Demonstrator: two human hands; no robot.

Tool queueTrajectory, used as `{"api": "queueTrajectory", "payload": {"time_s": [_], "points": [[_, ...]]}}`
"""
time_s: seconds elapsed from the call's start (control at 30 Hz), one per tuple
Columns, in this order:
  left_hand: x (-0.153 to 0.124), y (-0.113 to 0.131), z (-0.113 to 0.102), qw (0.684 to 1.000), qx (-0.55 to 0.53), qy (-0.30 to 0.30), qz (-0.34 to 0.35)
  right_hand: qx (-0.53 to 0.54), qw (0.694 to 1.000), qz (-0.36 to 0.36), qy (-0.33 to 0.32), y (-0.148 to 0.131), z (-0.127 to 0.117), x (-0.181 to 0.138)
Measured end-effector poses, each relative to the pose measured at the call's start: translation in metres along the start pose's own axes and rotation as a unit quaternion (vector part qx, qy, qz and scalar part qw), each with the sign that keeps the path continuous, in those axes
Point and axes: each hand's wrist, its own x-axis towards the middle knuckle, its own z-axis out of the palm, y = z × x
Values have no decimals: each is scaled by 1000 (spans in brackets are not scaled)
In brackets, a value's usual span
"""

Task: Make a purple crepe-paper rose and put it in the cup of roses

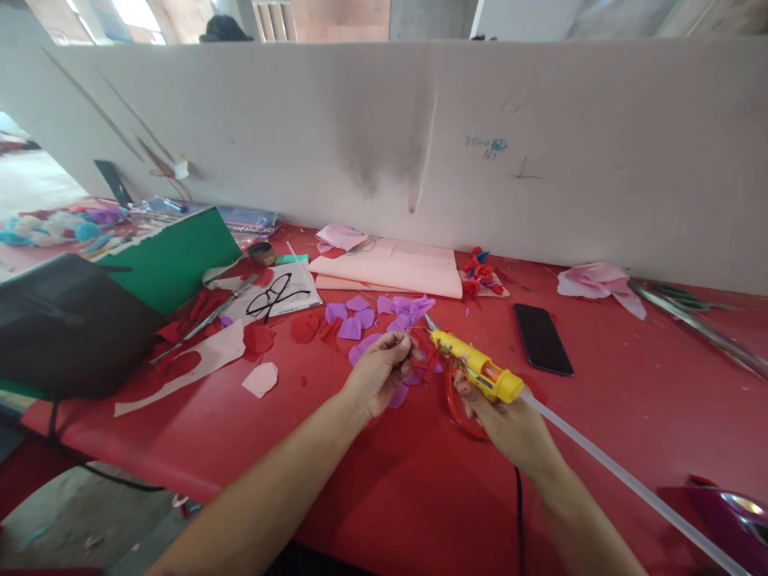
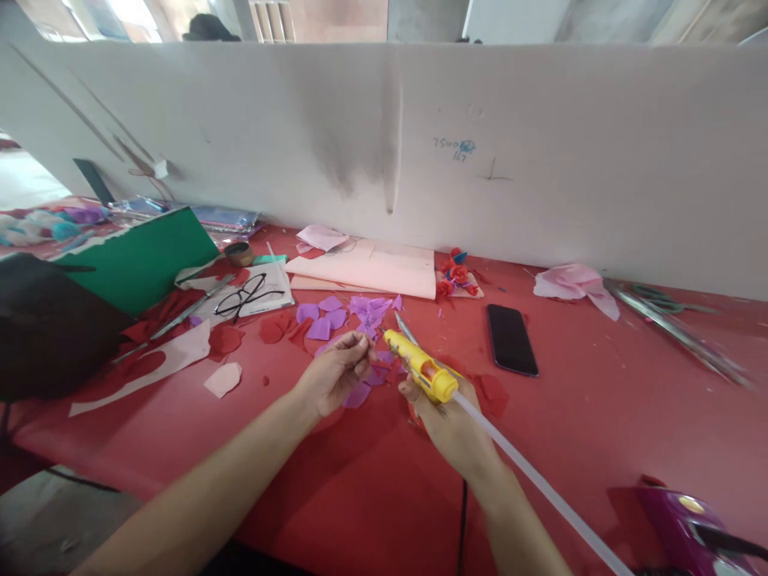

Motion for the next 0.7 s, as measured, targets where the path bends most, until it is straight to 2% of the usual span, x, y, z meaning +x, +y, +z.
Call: {"api": "queueTrajectory", "payload": {"time_s": [0.1,0.2,0.27,0.4,0.53,0.63,0.7], "points": [[4,3,-4,1000,5,22,12,-22,1000,-3,2,-5,-14,-6],[9,13,-10,998,0,48,48,-122,992,11,36,-2,-35,-19],[12,23,-15,991,-6,77,111,-230,971,36,62,7,-51,-31],[17,45,-27,971,-14,127,201,-405,903,121,76,37,-87,-46],[18,56,-33,968,-29,156,194,-479,857,179,59,68,-109,-47],[17,54,-32,976,-29,133,168,-494,847,188,48,85,-114,-43],[17,50,-29,983,-23,118,143,-504,846,168,39,88,-114,-40]]}}
